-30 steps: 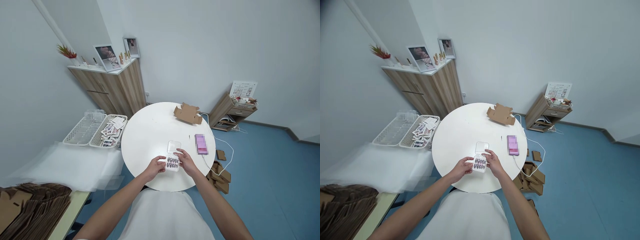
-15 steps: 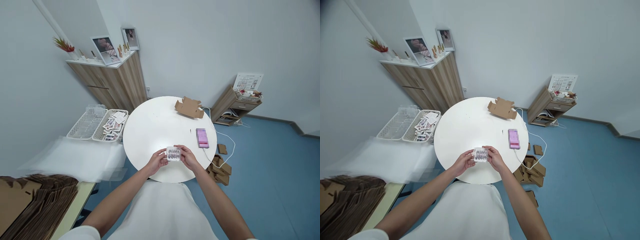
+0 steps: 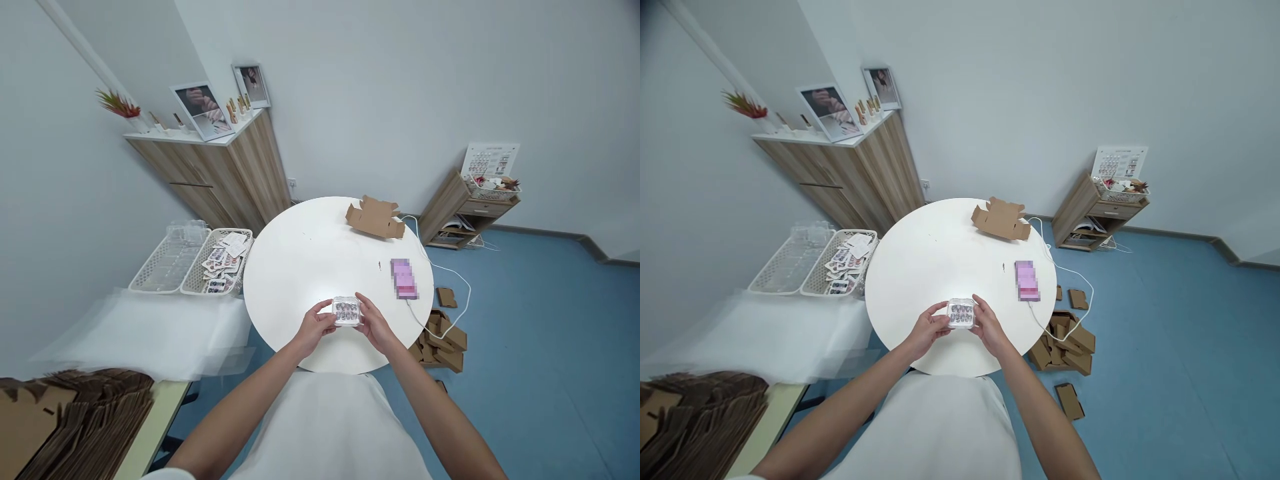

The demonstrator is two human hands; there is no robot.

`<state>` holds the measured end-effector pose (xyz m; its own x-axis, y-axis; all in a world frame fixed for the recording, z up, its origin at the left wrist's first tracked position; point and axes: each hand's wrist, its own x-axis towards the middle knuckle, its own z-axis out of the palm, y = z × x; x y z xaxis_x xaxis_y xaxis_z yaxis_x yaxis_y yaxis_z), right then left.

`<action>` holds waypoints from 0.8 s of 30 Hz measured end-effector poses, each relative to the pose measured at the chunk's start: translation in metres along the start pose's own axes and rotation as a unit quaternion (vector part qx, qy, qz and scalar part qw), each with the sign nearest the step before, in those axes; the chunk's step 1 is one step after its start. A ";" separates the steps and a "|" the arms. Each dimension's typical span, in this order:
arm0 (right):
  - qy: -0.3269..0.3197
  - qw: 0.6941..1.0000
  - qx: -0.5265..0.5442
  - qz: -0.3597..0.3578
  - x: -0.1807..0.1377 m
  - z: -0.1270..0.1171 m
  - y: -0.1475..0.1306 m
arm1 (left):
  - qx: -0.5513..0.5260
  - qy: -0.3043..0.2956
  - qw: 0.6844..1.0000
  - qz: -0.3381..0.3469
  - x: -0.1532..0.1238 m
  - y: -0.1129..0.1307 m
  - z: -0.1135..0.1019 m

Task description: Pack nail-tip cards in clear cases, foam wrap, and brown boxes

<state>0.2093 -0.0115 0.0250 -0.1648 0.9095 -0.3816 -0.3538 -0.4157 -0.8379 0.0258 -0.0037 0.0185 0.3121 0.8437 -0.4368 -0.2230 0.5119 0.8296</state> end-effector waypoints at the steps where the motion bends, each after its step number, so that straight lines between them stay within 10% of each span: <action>1: 0.006 1.000 -0.016 0.012 -0.001 0.000 0.002 | 0.008 -0.001 1.000 0.007 0.000 0.000 -0.001; 24: 0.108 0.991 -0.073 -0.005 0.005 0.008 0.017 | 0.114 0.066 0.991 0.021 0.007 -0.017 -0.013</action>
<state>0.1953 -0.0141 0.0114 0.0449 0.8996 -0.4344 -0.2139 -0.4161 -0.8838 0.0192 -0.0046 -0.0033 0.1802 0.8853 -0.4286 -0.0149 0.4382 0.8988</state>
